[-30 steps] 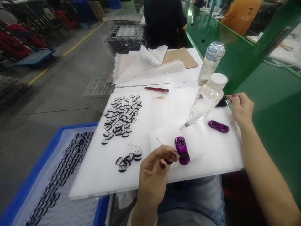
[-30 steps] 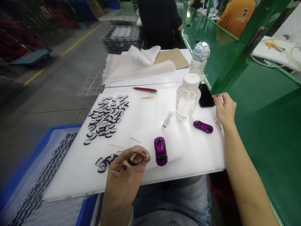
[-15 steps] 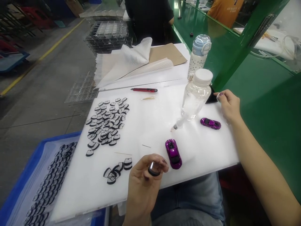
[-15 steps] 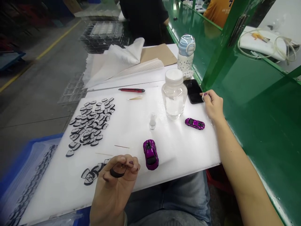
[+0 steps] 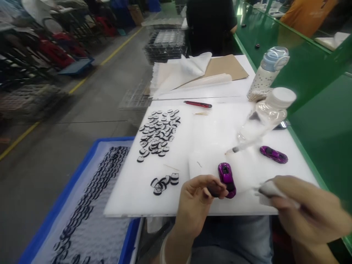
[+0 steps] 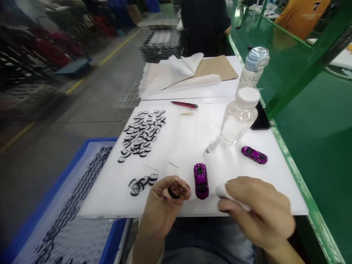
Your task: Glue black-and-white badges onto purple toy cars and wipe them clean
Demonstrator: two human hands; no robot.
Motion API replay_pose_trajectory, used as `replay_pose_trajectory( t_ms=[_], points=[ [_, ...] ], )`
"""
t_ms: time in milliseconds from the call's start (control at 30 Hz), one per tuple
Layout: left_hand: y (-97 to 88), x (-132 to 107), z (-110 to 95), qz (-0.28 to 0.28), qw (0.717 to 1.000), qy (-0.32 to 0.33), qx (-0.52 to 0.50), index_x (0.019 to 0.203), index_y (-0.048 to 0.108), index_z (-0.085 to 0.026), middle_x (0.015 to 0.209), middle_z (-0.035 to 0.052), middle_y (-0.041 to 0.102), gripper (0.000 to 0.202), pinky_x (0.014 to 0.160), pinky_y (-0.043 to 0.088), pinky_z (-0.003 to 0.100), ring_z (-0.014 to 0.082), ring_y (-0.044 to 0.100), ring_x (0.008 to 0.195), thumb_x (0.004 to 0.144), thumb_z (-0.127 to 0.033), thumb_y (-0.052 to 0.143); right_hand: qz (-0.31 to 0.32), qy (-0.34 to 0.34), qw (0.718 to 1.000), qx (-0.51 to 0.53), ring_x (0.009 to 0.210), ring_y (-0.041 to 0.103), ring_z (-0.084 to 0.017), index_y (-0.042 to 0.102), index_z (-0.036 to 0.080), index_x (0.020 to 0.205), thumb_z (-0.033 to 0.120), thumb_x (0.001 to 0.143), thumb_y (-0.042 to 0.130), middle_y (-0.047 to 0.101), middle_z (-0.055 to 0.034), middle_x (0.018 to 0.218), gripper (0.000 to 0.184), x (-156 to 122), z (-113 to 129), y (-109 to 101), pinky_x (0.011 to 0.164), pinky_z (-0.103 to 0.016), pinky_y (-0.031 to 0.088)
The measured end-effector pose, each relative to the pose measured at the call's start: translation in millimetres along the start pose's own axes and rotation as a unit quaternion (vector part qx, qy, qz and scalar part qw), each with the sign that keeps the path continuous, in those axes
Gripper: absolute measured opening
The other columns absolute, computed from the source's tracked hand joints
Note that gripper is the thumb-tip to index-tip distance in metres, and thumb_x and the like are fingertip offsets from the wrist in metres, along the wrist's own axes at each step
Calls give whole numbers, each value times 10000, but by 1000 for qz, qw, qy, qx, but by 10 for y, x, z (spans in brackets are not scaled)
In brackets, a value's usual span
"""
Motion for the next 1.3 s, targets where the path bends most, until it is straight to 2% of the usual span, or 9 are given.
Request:
replay_pose_trajectory(
  t_ms=[100,233,433,767,833,967,1033,1167,1300],
  points=[
    [16,6,13,1,1000,-10,-29,875,812,-224,817,36,772,198,695,589,169,108,701,718,747,-369,857,45,-67,996,36,660,653,-133,689,148,979,117,912,611,659,-61,857,107,93,323,404,527,-229,526],
    [-14,-10,28,-12,999,-21,-32,851,815,-222,773,24,769,200,726,553,124,82,693,710,715,-350,886,23,-92,995,8,706,645,-107,699,158,987,133,927,590,622,-68,946,128,237,503,625,575,-197,540],
    [-38,-6,32,-29,999,-19,-2,807,815,-211,738,47,759,242,691,574,162,110,693,672,668,-387,906,76,-140,983,-88,560,565,-104,639,170,929,140,963,525,584,-12,724,123,216,665,602,498,-245,480],
    [29,-34,-134,14,994,43,95,919,808,-273,800,9,783,172,707,587,124,96,729,711,787,-382,824,92,-109,986,-85,579,604,-120,676,199,859,165,927,558,653,-30,761,140,133,540,543,499,-259,493],
    [80,-87,-314,25,961,121,248,964,794,-264,813,3,781,185,704,604,154,112,732,722,786,-296,833,64,-27,995,-76,592,614,-111,692,214,923,147,902,618,680,-30,837,102,66,289,377,485,-241,487],
    [398,-293,-569,32,744,337,577,972,748,-130,872,61,754,222,742,601,218,144,710,788,766,-85,817,73,150,986,-16,672,651,-137,716,216,897,159,878,693,686,-30,837,64,-108,-194,343,492,-223,494],
    [510,-328,-487,58,675,371,635,1001,726,-93,876,81,726,199,730,595,266,159,683,793,809,-80,775,91,179,980,1,677,654,-146,716,205,877,187,882,697,681,-30,807,27,-156,-258,444,529,-233,513],
    [528,-286,-333,82,647,360,667,1037,715,-104,897,76,684,182,724,567,308,169,633,808,858,-129,738,114,198,973,15,660,642,-128,706,188,880,204,894,681,667,-21,787,33,-185,-262,596,548,-226,502],
    [437,-216,-322,71,673,324,661,1084,711,-110,960,73,661,237,778,572,271,154,643,867,865,-194,746,129,204,970,11,664,631,-118,692,183,877,210,896,675,654,-15,787,37,-195,-273,632,561,-221,490]
  ],
)
Point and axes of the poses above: each hand's wrist, its own x-axis towards the middle knuckle, its own y-axis out of the palm, z = x × y, the point moved 10 cm from there along x, towards the middle knuckle
